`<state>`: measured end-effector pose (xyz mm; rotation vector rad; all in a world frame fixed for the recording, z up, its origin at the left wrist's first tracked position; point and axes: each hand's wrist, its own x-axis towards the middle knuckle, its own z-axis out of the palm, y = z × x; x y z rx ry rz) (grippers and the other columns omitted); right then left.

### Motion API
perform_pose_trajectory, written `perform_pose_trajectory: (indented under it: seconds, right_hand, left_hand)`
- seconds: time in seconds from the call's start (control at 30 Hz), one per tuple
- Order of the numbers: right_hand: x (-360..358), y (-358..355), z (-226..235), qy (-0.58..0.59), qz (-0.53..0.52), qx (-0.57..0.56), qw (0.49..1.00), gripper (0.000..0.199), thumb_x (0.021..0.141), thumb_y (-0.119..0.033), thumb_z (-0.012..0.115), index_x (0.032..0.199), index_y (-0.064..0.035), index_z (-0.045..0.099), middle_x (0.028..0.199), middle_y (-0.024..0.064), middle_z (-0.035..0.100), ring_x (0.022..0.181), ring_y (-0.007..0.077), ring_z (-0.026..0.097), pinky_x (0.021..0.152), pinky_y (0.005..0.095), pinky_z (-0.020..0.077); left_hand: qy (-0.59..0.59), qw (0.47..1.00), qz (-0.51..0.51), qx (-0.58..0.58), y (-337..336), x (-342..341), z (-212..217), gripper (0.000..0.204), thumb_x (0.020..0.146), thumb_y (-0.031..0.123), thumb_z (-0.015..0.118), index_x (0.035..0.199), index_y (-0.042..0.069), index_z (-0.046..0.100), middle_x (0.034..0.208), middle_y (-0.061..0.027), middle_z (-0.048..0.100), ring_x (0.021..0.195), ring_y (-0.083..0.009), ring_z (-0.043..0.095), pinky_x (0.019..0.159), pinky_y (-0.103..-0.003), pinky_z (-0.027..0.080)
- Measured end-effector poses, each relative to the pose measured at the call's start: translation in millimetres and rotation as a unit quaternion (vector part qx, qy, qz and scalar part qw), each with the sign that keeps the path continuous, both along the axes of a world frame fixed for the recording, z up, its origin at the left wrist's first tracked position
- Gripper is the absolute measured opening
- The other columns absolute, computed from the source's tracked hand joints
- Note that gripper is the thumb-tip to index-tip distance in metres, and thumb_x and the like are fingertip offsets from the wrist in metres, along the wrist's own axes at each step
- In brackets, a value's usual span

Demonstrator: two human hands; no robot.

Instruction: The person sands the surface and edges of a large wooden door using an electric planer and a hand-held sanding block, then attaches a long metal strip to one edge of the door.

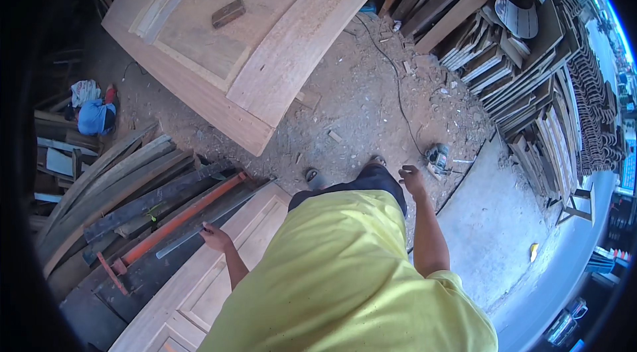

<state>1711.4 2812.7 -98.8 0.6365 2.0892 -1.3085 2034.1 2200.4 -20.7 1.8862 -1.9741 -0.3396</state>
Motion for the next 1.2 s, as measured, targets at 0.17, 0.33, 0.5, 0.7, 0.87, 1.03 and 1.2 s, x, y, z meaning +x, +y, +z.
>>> perform_pose_trajectory:
  seconds: [0.17, 0.33, 0.5, 0.7, 0.87, 1.03, 1.2]
  right_hand:
    - [-36.8, 20.5, -27.3, 0.025, 0.013, -0.045, 0.999, 0.045, 0.101, -0.023, 0.072, 0.137, 0.0035, 0.066, 0.109, 0.0159, 0.077, 0.090, 0.0228, 0.078, 0.074, 0.0344, 0.0573]
    - [-106.5, 9.0, 11.8, 0.044, 0.112, -0.101, 0.988, 0.044, 0.103, -0.027, 0.070, 0.139, -0.0024, 0.067, 0.108, 0.0132, 0.077, 0.091, 0.0224, 0.078, 0.086, 0.0359, 0.0578]
    - [-175.1, 25.3, 0.7, 0.057, 0.135, -0.175, 0.973, 0.046, 0.101, -0.025, 0.072, 0.139, 0.0003, 0.066, 0.102, 0.0156, 0.078, 0.092, 0.0213, 0.076, 0.083, 0.0340, 0.0583]
    - [-201.2, 135.7, -79.5, 0.009, 0.145, 0.030, 0.989, 0.048, 0.100, -0.032, 0.072, 0.135, -0.0004, 0.068, 0.100, 0.0179, 0.078, 0.092, 0.0230, 0.078, 0.081, 0.0338, 0.0615]
    - [-119.7, 277.9, -202.7, -0.118, -0.010, 0.028, 0.993, 0.027, 0.099, -0.022, 0.073, 0.118, -0.0037, 0.075, 0.103, 0.0109, 0.079, 0.093, 0.0239, 0.079, 0.072, 0.0396, 0.0657]
    - [-57.1, 334.8, -230.7, -0.232, 0.136, 0.146, 0.952, 0.018, 0.100, -0.028, 0.072, 0.109, -0.0123, 0.075, 0.086, 0.0074, 0.071, 0.068, 0.0235, 0.070, 0.060, 0.0448, 0.0540]
    - [-75.4, 286.0, -216.4, -0.150, 0.015, 0.029, 0.988, 0.023, 0.095, -0.018, 0.079, 0.110, -0.0008, 0.073, 0.090, 0.0104, 0.071, 0.074, 0.0208, 0.069, 0.062, 0.0440, 0.0646]
  left_hand:
    - [-0.047, 0.997, -0.051, -0.036, 26.8, -62.0, 43.5, 0.039, 0.114, 0.033, 0.053, 0.110, -0.004, 0.064, 0.101, -0.0275, 0.076, 0.092, -0.0474, 0.072, 0.078, -0.055, 0.054]
    - [0.059, 0.960, -0.268, -0.054, 130.3, -160.3, 96.0, 0.025, 0.115, 0.021, 0.050, 0.116, -0.002, 0.060, 0.105, -0.0263, 0.075, 0.088, -0.0482, 0.071, 0.077, -0.056, 0.051]
    - [-0.082, 0.966, -0.244, -0.001, 193.8, -220.3, 120.7, 0.023, 0.115, 0.019, 0.049, 0.123, -0.001, 0.057, 0.109, -0.0255, 0.075, 0.094, -0.0485, 0.071, 0.078, -0.056, 0.051]
    - [0.065, 0.994, -0.066, -0.053, 154.4, -115.5, 67.0, 0.036, 0.118, 0.029, 0.045, 0.133, -0.002, 0.057, 0.120, -0.0234, 0.076, 0.086, -0.0391, 0.078, 0.061, -0.049, 0.056]
    - [0.192, 0.960, 0.151, 0.137, 159.4, -5.5, 76.6, 0.041, 0.117, 0.041, 0.047, 0.148, 0.014, 0.048, 0.131, -0.0159, 0.073, 0.098, -0.0320, 0.078, 0.065, -0.037, 0.061]
    - [0.269, 0.905, 0.279, 0.178, 169.7, 85.8, 61.8, 0.043, 0.114, 0.049, 0.050, 0.148, 0.023, 0.046, 0.139, -0.0107, 0.068, 0.106, -0.0390, 0.073, 0.088, -0.062, 0.052]
    - [0.204, 0.942, 0.207, 0.167, 159.0, 103.9, 25.5, 0.042, 0.112, 0.047, 0.056, 0.140, 0.016, 0.055, 0.128, -0.0076, 0.071, 0.109, -0.0289, 0.071, 0.088, -0.048, 0.054]
